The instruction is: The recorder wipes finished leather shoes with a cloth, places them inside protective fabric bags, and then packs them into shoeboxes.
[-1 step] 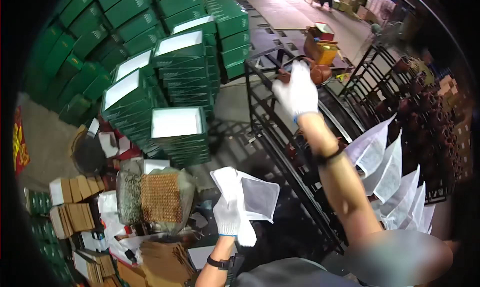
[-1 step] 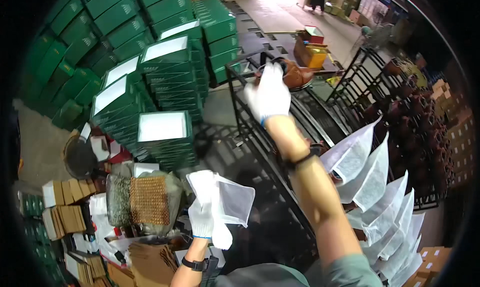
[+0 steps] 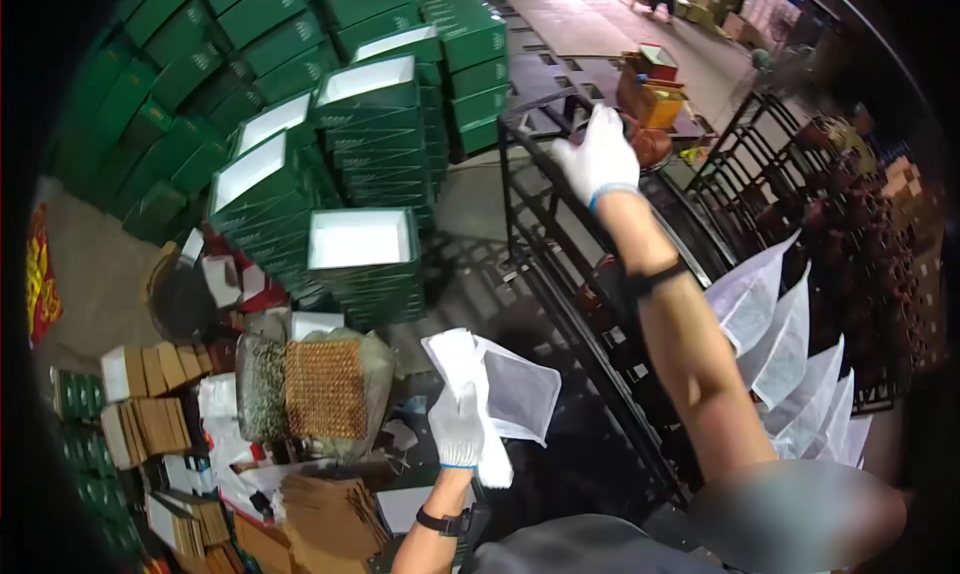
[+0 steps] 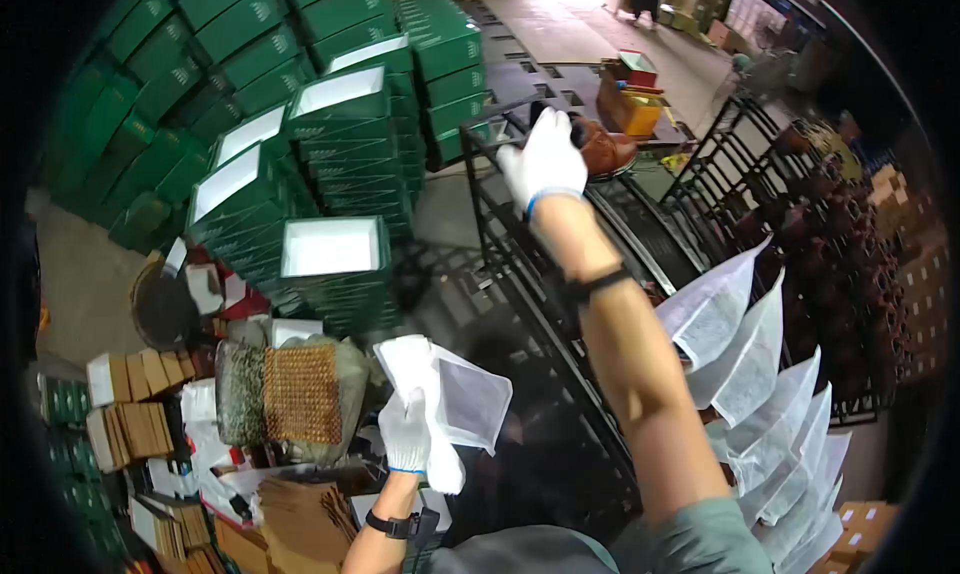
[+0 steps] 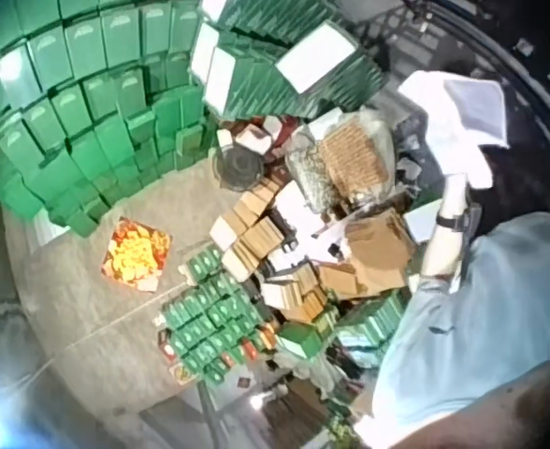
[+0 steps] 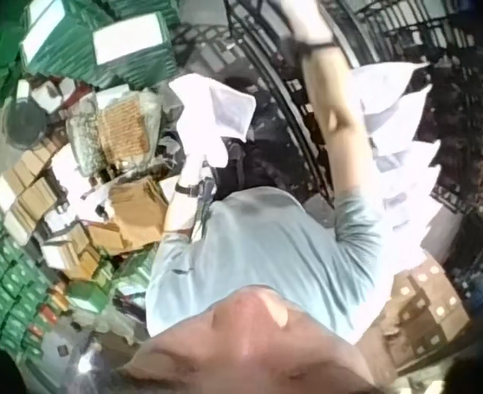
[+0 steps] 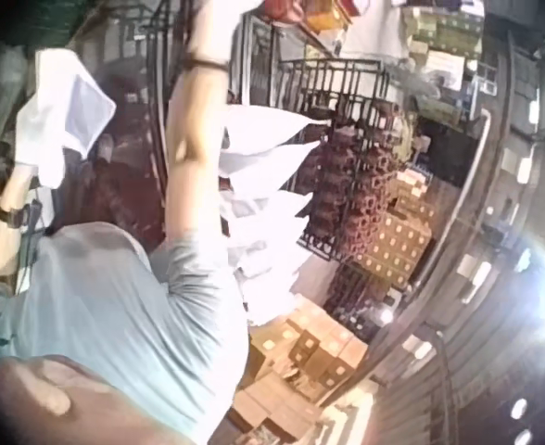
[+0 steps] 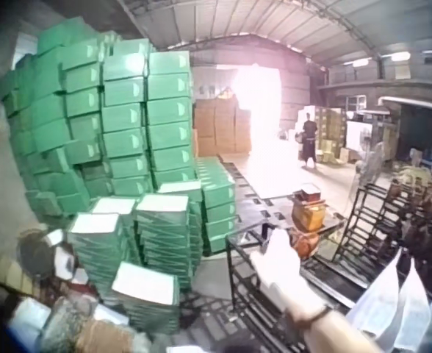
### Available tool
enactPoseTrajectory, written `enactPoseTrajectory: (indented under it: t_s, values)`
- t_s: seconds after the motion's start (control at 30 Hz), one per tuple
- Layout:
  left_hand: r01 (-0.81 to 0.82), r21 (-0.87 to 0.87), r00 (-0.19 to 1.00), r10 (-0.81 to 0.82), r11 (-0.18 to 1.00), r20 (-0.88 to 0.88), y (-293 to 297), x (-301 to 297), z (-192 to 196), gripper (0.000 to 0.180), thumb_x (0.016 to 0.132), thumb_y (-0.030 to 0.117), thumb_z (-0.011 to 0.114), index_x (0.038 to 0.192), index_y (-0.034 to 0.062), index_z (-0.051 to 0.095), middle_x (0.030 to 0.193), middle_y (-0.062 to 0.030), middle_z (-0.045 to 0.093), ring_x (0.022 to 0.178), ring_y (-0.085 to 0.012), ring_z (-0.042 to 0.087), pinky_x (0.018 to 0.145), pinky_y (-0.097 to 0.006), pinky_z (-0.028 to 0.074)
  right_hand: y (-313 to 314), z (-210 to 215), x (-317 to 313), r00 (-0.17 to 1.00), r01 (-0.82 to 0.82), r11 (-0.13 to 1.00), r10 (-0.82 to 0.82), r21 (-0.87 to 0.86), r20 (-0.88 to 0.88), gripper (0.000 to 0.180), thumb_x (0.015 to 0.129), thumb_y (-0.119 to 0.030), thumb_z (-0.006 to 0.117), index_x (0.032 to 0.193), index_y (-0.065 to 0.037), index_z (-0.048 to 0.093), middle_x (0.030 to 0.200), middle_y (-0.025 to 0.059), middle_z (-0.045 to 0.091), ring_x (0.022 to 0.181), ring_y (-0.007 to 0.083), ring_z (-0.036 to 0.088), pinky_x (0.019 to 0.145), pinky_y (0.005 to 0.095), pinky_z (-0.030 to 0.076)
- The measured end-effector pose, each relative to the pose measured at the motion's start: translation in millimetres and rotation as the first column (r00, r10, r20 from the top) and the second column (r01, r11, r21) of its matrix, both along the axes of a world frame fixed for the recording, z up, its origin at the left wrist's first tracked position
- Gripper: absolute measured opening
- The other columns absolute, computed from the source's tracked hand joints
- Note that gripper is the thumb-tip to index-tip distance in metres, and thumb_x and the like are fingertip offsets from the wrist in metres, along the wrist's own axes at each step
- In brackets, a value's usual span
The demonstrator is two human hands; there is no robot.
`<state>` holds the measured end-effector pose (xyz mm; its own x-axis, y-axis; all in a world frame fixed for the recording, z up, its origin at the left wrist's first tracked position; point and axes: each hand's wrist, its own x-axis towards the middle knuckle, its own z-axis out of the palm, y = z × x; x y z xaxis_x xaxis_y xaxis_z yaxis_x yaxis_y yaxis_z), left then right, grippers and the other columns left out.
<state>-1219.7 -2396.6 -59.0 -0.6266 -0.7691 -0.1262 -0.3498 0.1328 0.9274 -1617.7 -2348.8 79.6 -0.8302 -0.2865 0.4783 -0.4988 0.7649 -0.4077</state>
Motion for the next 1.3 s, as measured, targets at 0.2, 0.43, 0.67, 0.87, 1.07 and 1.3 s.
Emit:
enactPoseTrajectory:
  t_s: [0.2, 0.43, 0.67, 0.87, 1.07, 1.3]
  values:
    - [-0.081, -0.118, 0.994, 0.089, 0.99, 0.059, -16.9, 6.9, -10.0, 0.041, 0.112, 0.034, 0.056, 0.126, -0.0014, 0.073, 0.105, -0.0275, 0.076, 0.095, -0.0419, 0.074, 0.087, -0.044, 0.056, 29.9, -21.0, 38.1, 0.982, -0.035, 0.969, -0.012, 0.245, 0.186, 0.046, 0.104, -0.044, 0.061, 0.129, -0.009, 0.077, 0.119, 0.0213, 0.079, 0.113, 0.0434, 0.075, 0.098, 0.052, 0.059]
    - [-0.068, -0.181, 0.996, 0.078, 0.981, 0.047, -29.5, 21.1, -16.8, 0.039, 0.112, 0.032, 0.057, 0.124, -0.0017, 0.072, 0.104, -0.0293, 0.075, 0.096, -0.0481, 0.073, 0.083, -0.047, 0.057, 181.4, 58.6, 278.6, 0.52, 0.226, 0.646, 0.553, -0.729, 0.651, 0.031, 0.106, -0.028, 0.067, 0.09, -0.002, 0.065, 0.074, -0.0026, 0.062, 0.056, 0.003, 0.047, 0.053, 0.0235, 0.034]
    - [0.303, -0.321, 0.953, -0.288, 0.897, 0.095, -15.2, 33.2, -1.2, 0.038, 0.109, 0.027, 0.055, 0.141, 0.011, 0.069, 0.103, -0.0269, 0.075, 0.095, -0.0482, 0.074, 0.08, -0.058, 0.057, 165.2, -10.2, 336.2, 0.467, -0.625, 0.742, 0.605, -0.244, 0.644, 0.02, 0.102, -0.024, 0.074, 0.092, -0.006, 0.073, 0.077, 0.0046, 0.066, 0.069, 0.0244, 0.069, 0.062, 0.0413, 0.054]
    - [0.45, -0.273, 0.893, -0.426, 0.85, 0.145, 2.7, 23.8, 32.0, 0.036, 0.108, 0.023, 0.059, 0.139, 0.0082, 0.072, 0.107, -0.025, 0.077, 0.097, -0.0454, 0.075, 0.082, -0.049, 0.061, 163.6, -4.9, 339.1, 0.597, -0.746, 0.665, 0.662, 0.011, 0.453, 0.009, 0.088, -0.022, 0.076, 0.086, -0.013, 0.073, 0.086, 0.0107, 0.073, 0.078, 0.0373, 0.075, 0.066, 0.0501, 0.058]
    - [0.547, -0.303, 0.836, -0.531, 0.78, 0.14, 5.7, 27.0, 49.4, 0.032, 0.11, 0.024, 0.062, 0.135, 0.0078, 0.073, 0.102, -0.0243, 0.077, 0.093, -0.0428, 0.076, 0.078, -0.047, 0.06, 167.1, -8.9, 341.0, 0.711, -0.419, 0.898, 0.415, -0.131, 0.568, 0.031, 0.105, -0.034, 0.061, 0.092, -0.01, 0.074, 0.086, 0.0191, 0.074, 0.088, 0.0451, 0.073, 0.079, 0.0551, 0.057]
    - [0.617, -0.368, 0.783, -0.589, 0.695, 0.2, 8.8, 33.8, 82.0, 0.026, 0.106, 0.015, 0.065, 0.129, 0.0066, 0.074, 0.099, -0.0257, 0.076, 0.091, -0.0456, 0.075, 0.077, -0.048, 0.06, 177.5, -43.9, 337.9, 0.753, -0.155, 0.958, 0.273, -0.243, 0.598, 0.025, 0.102, -0.026, 0.067, 0.107, -0.007, 0.082, 0.09, 0.015, 0.078, 0.077, 0.0271, 0.076, 0.073, 0.0417, 0.059]
